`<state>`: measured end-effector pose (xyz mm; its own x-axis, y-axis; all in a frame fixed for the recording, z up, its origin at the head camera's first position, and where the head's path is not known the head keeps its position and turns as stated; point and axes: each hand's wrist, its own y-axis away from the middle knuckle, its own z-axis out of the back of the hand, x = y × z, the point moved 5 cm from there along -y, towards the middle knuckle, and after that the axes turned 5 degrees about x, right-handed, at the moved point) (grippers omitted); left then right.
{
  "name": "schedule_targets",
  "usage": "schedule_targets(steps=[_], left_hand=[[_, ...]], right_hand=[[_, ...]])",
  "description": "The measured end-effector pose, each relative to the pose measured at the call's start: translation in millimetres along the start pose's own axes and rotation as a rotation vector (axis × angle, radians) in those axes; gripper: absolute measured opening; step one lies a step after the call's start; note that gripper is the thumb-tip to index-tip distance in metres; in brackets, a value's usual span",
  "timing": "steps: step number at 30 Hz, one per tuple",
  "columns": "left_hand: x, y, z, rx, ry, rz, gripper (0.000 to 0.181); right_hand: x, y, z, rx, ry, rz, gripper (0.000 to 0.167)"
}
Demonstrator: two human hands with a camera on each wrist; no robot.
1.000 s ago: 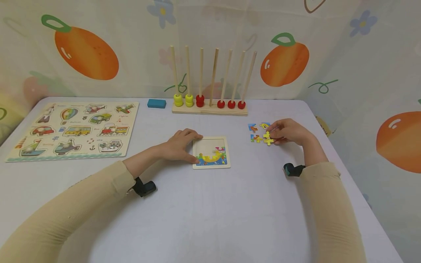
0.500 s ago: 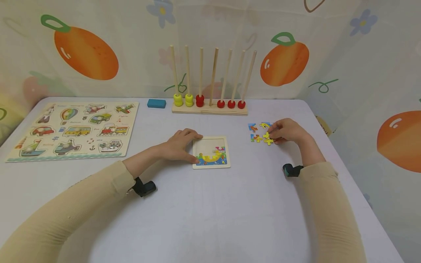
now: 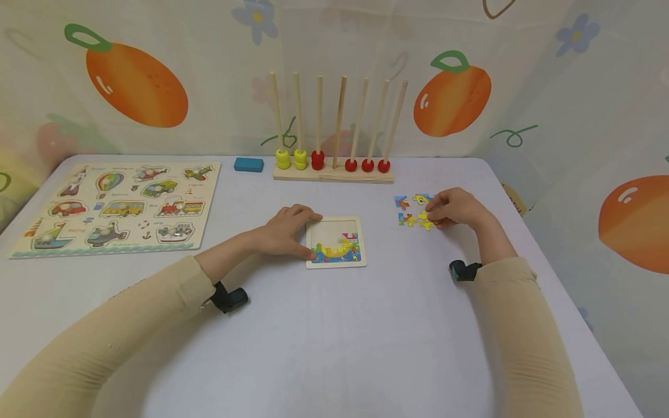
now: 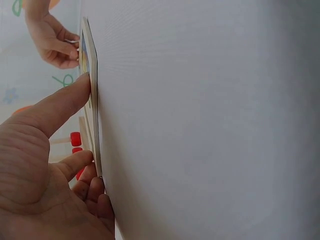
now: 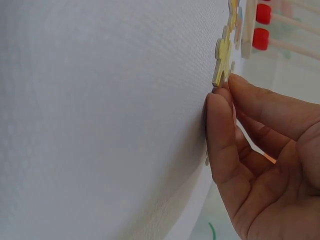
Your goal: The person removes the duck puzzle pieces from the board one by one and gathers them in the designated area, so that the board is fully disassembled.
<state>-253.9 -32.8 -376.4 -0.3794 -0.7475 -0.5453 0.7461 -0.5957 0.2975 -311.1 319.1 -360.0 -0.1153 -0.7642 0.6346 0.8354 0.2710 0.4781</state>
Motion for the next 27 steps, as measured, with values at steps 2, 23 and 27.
schedule_targets(steps=[2, 23, 27], left_hand=[[-0.1, 0.3, 0.2, -0.002, 0.001, 0.000, 0.083], [-0.4, 1.1, 0.6, -0.005, 0.010, -0.004, 0.083], [0.2, 0.7, 0.1, -0.003, 0.008, -0.010, 0.083]], right_hand=[[0, -0.3, 0, -0.006, 0.003, -0.002, 0.039], [31, 2.6, -6, -0.123, 0.052, 0.028, 0.036], [45, 3.9, -15, -0.123, 0.059, 0.060, 0.033]])
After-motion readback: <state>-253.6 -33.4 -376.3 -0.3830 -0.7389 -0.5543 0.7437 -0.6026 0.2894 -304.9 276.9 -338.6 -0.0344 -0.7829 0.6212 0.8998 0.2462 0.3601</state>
